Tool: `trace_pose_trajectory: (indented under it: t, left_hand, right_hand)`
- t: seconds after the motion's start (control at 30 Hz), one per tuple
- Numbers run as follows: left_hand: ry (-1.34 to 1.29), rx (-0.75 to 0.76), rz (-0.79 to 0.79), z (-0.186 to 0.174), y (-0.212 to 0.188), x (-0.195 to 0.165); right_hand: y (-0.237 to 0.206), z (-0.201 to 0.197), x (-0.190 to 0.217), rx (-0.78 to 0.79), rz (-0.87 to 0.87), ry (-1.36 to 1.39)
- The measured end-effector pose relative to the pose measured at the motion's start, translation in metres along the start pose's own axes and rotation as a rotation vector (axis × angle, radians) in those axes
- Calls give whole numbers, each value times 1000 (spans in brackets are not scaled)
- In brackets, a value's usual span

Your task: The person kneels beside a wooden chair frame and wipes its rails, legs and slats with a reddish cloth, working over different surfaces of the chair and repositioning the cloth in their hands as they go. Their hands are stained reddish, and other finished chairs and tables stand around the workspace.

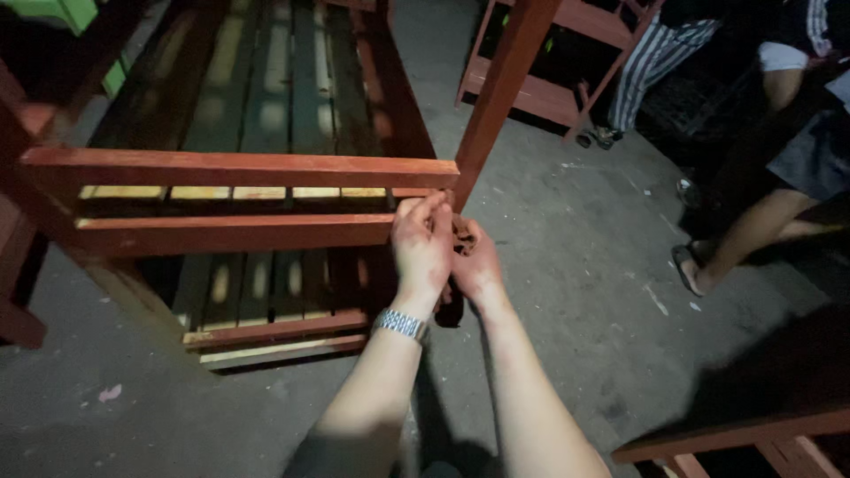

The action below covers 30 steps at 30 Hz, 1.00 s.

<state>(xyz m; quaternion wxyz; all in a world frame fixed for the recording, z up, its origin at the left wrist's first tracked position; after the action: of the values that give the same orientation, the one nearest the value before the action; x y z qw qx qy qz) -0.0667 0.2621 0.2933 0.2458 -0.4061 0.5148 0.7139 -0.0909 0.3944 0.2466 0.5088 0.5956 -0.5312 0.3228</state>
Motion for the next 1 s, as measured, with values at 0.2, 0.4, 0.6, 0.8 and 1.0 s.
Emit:
trace_pose_trajectory:
  t: [0.2,0.4,0.6,0.8,1.0]
  left_hand:
    - [113,-85,151,-28,7,-51]
    - [851,286,294,-6,81,-93]
    - [866,546,374,-7,81,-91]
    - [751,383,672,-13,68,-73]
    - [759,269,772,-7,59,-58]
  right_hand:
    - [-24,-25,66,-178,-146,-283]
    - [-14,-34,74,-402,-150,-111]
    - [14,8,45,-274,-198,181]
    - [3,22,77,-213,-372,212]
    - [-3,24,115,-160,-393,185]
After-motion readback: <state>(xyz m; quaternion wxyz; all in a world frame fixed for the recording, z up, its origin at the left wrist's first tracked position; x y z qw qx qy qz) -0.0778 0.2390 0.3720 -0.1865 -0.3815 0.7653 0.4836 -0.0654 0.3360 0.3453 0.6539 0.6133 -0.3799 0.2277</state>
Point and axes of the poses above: each hand's wrist, its own y-axis towards the middle knuckle, its own z-axis out of the palm, x = y × z, the point moved 5 cm from there along y, towards the middle knuckle, and after that the axes turned 3 degrees about -y, right-handed, at the moved point
